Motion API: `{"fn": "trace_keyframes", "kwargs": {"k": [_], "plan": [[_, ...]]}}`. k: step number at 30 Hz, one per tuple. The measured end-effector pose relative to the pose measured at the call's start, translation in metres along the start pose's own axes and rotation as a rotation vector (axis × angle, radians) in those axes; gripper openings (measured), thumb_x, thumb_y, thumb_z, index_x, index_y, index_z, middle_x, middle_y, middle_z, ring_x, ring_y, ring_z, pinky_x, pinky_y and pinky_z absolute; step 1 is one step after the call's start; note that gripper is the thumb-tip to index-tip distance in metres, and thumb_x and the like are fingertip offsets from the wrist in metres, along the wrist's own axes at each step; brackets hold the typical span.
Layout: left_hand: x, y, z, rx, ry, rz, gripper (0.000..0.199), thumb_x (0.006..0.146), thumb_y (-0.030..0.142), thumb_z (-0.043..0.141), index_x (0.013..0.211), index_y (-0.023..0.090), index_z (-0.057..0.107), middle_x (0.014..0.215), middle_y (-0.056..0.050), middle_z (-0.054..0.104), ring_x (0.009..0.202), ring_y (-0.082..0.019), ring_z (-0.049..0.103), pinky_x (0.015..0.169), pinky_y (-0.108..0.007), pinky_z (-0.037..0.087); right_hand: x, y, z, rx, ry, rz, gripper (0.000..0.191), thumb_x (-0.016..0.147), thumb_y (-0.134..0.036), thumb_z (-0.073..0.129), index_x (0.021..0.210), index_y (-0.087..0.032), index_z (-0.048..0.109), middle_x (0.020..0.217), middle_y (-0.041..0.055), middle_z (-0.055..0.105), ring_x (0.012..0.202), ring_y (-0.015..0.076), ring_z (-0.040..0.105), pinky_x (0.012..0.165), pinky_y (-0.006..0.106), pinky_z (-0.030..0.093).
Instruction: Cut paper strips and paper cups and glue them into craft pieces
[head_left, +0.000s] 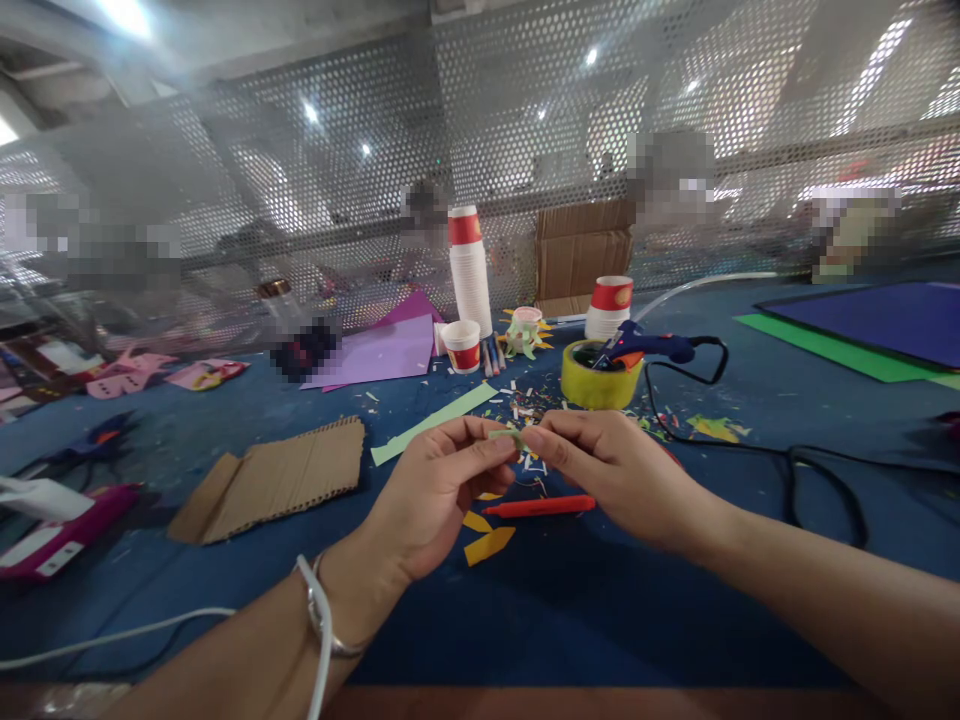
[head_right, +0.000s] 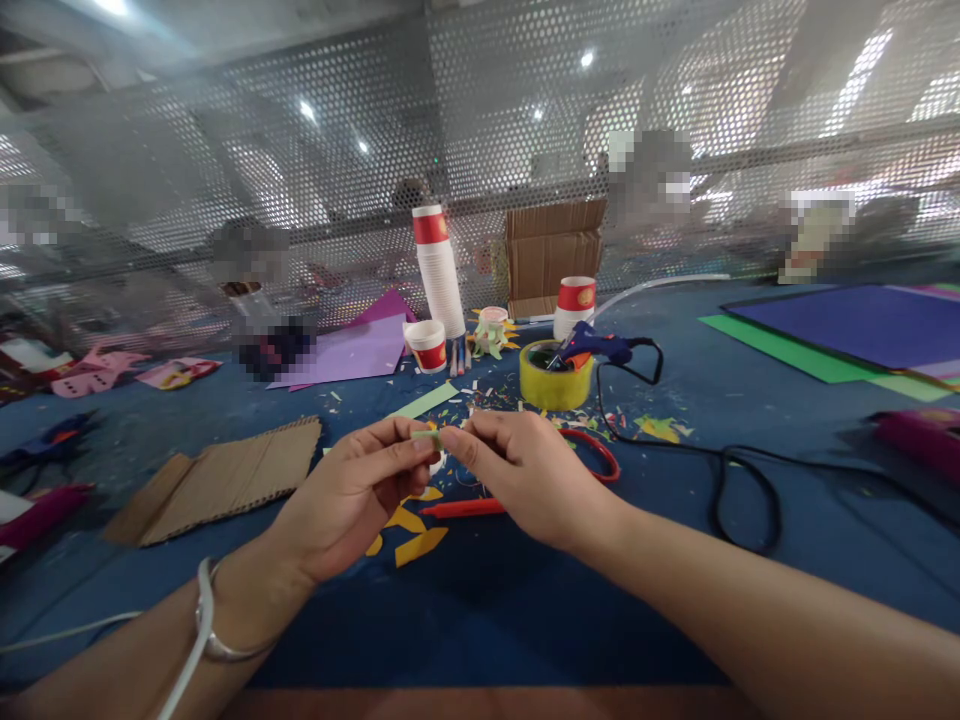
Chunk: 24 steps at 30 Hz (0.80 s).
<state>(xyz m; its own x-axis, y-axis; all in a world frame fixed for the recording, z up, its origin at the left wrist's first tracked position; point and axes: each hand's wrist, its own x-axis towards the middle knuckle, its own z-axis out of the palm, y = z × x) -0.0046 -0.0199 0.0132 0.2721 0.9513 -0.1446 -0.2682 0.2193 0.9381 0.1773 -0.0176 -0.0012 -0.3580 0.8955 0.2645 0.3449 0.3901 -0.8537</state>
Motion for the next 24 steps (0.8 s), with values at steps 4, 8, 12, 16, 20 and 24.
{"fn": "trace_keyframes", "kwargs": {"k": [4,8,12,16,20,24], "plan": [[0.000,0.000,0.000,0.008,0.014,0.010,0.020,0.068,0.022,0.085,0.067,0.014,0.066,0.062,0.002,0.060,0.057,-0.006,0.055,0.057,-0.018,0.043,0.004,0.006,0.000,0.073,0.062,0.026,0.048,0.094,-0.059,0.049,0.064,-0.021,0.042,0.061,-0.0050,0.032,0.055,0.0109,0.029,0.048,0.027,0.024],[0.000,-0.001,0.000,0.052,0.023,0.033,0.021,0.068,0.025,0.084,0.069,0.014,0.066,0.063,0.002,0.062,0.056,-0.006,0.055,0.057,-0.019,0.043,0.006,0.008,0.000,0.266,0.092,0.072,0.043,0.091,-0.060,0.055,0.072,-0.021,0.050,0.057,-0.0085,0.028,0.048,0.0087,0.022,0.044,0.026,0.020],[0.000,-0.003,0.000,0.129,0.025,0.076,0.024,0.069,0.029,0.085,0.073,0.015,0.067,0.065,0.002,0.063,0.058,-0.007,0.057,0.059,-0.020,0.045,0.004,0.002,0.001,0.325,0.016,0.052,0.039,0.091,-0.055,0.058,0.074,-0.020,0.054,0.058,-0.0078,0.034,0.050,0.0086,0.026,0.046,0.025,0.024],[0.000,-0.004,0.000,0.149,-0.004,0.109,0.028,0.066,0.033,0.087,0.074,0.016,0.066,0.065,0.003,0.063,0.058,-0.008,0.058,0.059,-0.021,0.046,0.003,-0.002,0.002,0.364,-0.054,0.051,0.029,0.088,-0.045,0.063,0.076,-0.020,0.056,0.069,-0.0031,0.050,0.063,0.0110,0.045,0.057,0.026,0.036],[0.001,-0.005,-0.001,0.153,-0.002,0.102,0.026,0.069,0.029,0.085,0.078,0.017,0.065,0.065,0.003,0.064,0.060,-0.008,0.061,0.061,-0.021,0.048,0.004,0.001,0.002,0.338,-0.044,0.087,0.024,0.087,-0.040,0.064,0.077,-0.020,0.057,0.072,-0.0016,0.053,0.067,0.0125,0.048,0.061,0.028,0.038],[0.002,-0.006,-0.002,0.188,-0.040,0.092,0.022,0.075,0.028,0.080,0.078,0.017,0.062,0.065,0.003,0.065,0.061,-0.009,0.062,0.062,-0.022,0.049,0.004,0.003,0.001,0.303,-0.053,0.079,0.023,0.088,-0.040,0.061,0.078,-0.019,0.058,0.071,-0.0009,0.054,0.067,0.0135,0.049,0.061,0.029,0.038]]}}
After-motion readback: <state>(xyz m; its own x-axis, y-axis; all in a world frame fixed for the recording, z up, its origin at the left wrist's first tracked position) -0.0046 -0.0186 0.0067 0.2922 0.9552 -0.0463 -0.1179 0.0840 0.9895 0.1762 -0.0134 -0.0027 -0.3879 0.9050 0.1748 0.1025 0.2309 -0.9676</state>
